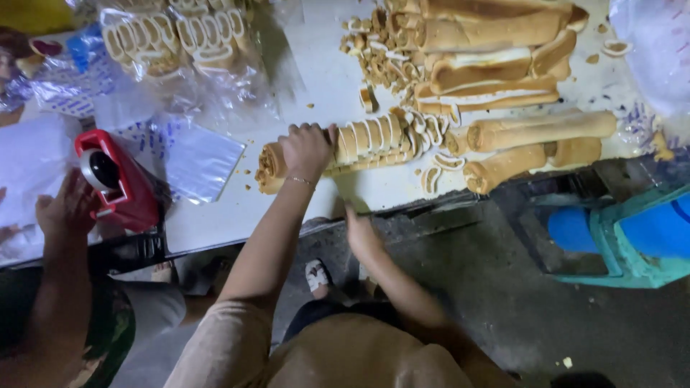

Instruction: Slicing long bread rolls into thin pieces using a knife on a bakery production table.

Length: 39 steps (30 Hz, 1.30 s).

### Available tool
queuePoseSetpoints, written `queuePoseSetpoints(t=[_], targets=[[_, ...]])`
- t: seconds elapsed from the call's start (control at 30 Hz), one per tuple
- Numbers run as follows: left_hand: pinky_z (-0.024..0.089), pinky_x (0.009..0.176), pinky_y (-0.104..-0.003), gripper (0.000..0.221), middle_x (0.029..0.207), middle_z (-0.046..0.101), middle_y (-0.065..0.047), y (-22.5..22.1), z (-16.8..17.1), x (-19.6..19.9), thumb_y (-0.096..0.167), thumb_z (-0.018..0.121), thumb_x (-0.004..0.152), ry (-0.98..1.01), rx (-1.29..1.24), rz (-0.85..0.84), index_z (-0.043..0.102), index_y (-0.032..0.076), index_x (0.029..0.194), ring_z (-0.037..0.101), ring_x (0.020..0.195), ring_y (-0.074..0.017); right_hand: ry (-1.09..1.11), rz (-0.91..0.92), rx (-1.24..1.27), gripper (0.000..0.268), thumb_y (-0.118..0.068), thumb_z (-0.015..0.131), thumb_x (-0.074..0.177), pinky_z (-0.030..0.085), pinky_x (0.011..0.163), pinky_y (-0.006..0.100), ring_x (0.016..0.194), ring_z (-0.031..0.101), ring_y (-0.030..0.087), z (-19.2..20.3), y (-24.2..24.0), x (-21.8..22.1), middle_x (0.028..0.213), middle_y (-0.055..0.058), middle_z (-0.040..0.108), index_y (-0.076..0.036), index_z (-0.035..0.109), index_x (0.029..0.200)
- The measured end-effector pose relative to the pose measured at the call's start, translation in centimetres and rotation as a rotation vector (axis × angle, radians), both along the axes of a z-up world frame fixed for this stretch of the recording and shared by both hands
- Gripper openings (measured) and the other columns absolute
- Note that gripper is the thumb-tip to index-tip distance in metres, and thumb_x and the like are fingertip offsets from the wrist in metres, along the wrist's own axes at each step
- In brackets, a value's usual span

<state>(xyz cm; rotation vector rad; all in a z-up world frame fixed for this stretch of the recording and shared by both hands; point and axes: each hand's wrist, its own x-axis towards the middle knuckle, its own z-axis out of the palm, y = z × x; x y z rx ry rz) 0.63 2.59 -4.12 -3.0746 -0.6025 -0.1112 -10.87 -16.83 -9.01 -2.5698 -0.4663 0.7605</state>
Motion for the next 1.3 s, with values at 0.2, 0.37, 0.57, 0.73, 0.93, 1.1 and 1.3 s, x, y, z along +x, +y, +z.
queuePoseSetpoints(t=[0.2,0.37,0.57,0.73,0.93,1.1,1.3], targets=[[0.044,0.080,-0.058,0.066,0.095,0.073,-0.007,-0.1,-0.3,0.0,0.058,0.024,0.107,-0.038,0.010,-0.006,0.074,0.014,0.099,0.065,0.097,-0.0297,-0.064,0.021,-0.018,0.054,-0.017,0.041,0.103,0.061,0.070,0.054,0.083,0.075,0.043,0.0,-1.8,-1.8,0.084,0.027,0.072,-0.023,0.033,0.156],[0.043,0.084,-0.061,0.066,0.096,0.073,-0.008,0.5,0.1,-0.1,0.054,0.022,0.108,-0.004,0.018,-0.035,0.073,0.014,0.103,0.066,0.099,-0.0314,0.046,-0.022,-0.165,0.048,-0.039,0.032,0.107,0.061,0.076,0.053,0.084,0.076,0.041,2.2,-11.5,-7.7,0.081,0.026,0.073,-0.035,0.035,0.154],[0.025,0.115,-0.071,0.045,0.127,0.066,-0.017,2.3,2.3,-0.5,0.032,0.038,0.101,0.138,-0.093,-0.071,0.063,0.006,0.127,0.057,0.125,-0.0376,-0.016,-0.177,-0.017,0.052,-0.047,0.038,0.100,0.051,0.067,0.057,0.068,0.068,0.048,11.6,-11.3,-6.8,0.070,0.028,0.068,-0.034,0.044,0.150],[0.042,0.106,-0.060,0.037,0.092,0.072,-0.013,2.3,0.1,-1.4,0.032,0.043,0.100,-0.043,-0.062,-0.092,0.069,0.005,0.100,0.073,0.093,-0.0365,-0.216,-0.109,0.143,0.043,-0.031,0.039,0.107,0.060,0.057,0.050,0.066,0.074,0.043,13.5,-2.6,-2.9,0.068,0.028,0.069,-0.015,0.050,0.145],[0.047,0.102,-0.057,0.036,0.084,0.070,-0.012,3.8,-5.4,-0.1,0.033,0.045,0.098,-0.222,-0.058,-0.118,0.068,0.007,0.092,0.074,0.085,-0.0358,-0.082,-0.045,-0.029,0.045,-0.038,0.038,0.105,0.060,0.068,0.054,0.080,0.075,0.043,13.8,-2.0,-2.1,0.074,0.026,0.071,-0.028,0.045,0.149],[0.045,0.104,-0.056,0.043,0.097,0.074,-0.018,2.2,-3.2,-1.6,0.019,0.041,0.094,-0.225,-0.019,-0.085,0.067,-0.007,0.116,0.074,0.090,-0.0386,-0.292,0.057,0.047,0.033,-0.033,0.039,0.106,0.060,0.061,0.050,0.071,0.075,0.040,10.8,4.2,5.8,0.066,0.020,0.068,-0.020,0.053,0.133],[0.042,0.106,-0.059,0.048,0.105,0.075,-0.021,1.9,-1.2,-1.7,0.010,0.040,0.090,-0.262,-0.039,-0.052,0.067,-0.010,0.124,0.074,0.095,-0.0396,-0.444,0.196,0.005,0.022,-0.026,0.044,0.103,0.059,0.053,0.044,0.061,0.074,0.036,15.4,1.0,2.2,0.058,0.017,0.064,-0.014,0.058,0.117]])
